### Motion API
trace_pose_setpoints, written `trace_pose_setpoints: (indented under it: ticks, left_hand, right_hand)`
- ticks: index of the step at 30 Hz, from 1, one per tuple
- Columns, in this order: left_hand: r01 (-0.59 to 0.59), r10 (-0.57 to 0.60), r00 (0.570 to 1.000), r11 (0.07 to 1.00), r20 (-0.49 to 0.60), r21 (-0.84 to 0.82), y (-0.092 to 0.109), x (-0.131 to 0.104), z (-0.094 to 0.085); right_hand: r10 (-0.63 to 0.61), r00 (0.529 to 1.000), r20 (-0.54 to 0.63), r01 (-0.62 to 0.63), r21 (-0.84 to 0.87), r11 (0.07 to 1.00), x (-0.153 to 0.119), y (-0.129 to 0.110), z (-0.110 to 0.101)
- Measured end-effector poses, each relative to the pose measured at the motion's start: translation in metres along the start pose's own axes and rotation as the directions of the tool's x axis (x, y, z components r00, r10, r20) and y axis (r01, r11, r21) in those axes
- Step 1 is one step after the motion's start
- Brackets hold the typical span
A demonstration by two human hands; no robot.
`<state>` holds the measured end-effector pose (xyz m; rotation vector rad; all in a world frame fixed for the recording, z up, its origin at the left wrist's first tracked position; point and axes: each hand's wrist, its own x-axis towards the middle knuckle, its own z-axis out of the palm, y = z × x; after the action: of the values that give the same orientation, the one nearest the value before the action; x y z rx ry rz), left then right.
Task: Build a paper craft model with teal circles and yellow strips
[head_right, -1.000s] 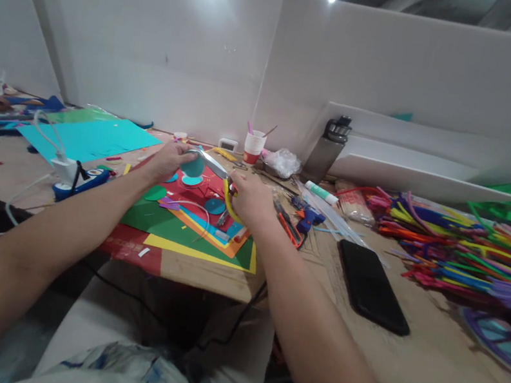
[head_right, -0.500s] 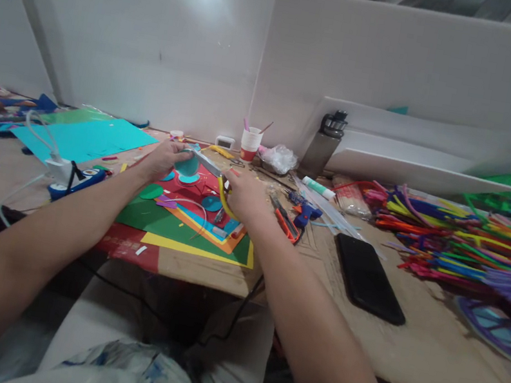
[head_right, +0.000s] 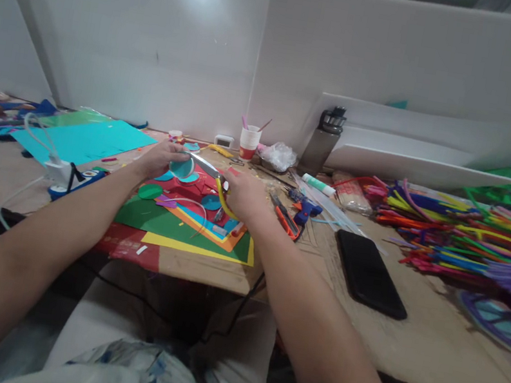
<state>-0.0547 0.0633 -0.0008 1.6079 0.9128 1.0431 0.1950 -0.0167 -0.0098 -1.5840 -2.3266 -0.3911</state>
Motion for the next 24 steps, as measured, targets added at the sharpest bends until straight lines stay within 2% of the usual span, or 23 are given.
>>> trace_pose_setpoints:
  ticks: [5,8,12,17,20,22,24]
  left_hand:
    - [0.017,-0.018,1.0,0.999,-0.006,-0.031,0.004,-0.002,0.002]
    - [0.018,-0.019,0.999,0.999,-0.027,-0.031,0.006,-0.003,0.002]
    - [-0.07,0.071,0.996,0.997,-0.06,0.019,0.003,-0.002,0.002]
    - [-0.17,0.18,0.981,0.975,-0.066,0.144,0.001,-0.002,0.007]
    - [-0.23,0.248,0.966,0.955,-0.078,0.189,0.007,-0.007,0.019]
    - [-0.291,0.315,0.945,0.932,-0.085,0.218,0.012,-0.011,0.032]
    - [-0.313,0.336,0.937,0.927,-0.091,0.205,0.017,-0.013,0.047]
  right_hand:
    - [0.005,1.0,-0.018,-0.004,0.033,0.999,-0.001,0.001,0.002]
    - [0.06,0.996,-0.065,-0.052,0.106,0.993,-0.001,0.004,0.006]
    - [0.153,0.975,-0.162,-0.104,0.277,0.955,-0.001,0.01,0.013]
    - [0.168,0.958,-0.234,-0.047,0.449,0.892,-0.001,0.007,0.016]
    - [0.197,0.953,-0.23,-0.011,0.624,0.782,0.001,-0.002,0.013]
    - [0.235,0.953,-0.193,0.0,0.772,0.635,0.005,-0.011,0.011]
    - [0.271,0.951,-0.146,0.01,0.895,0.447,0.01,-0.02,0.008]
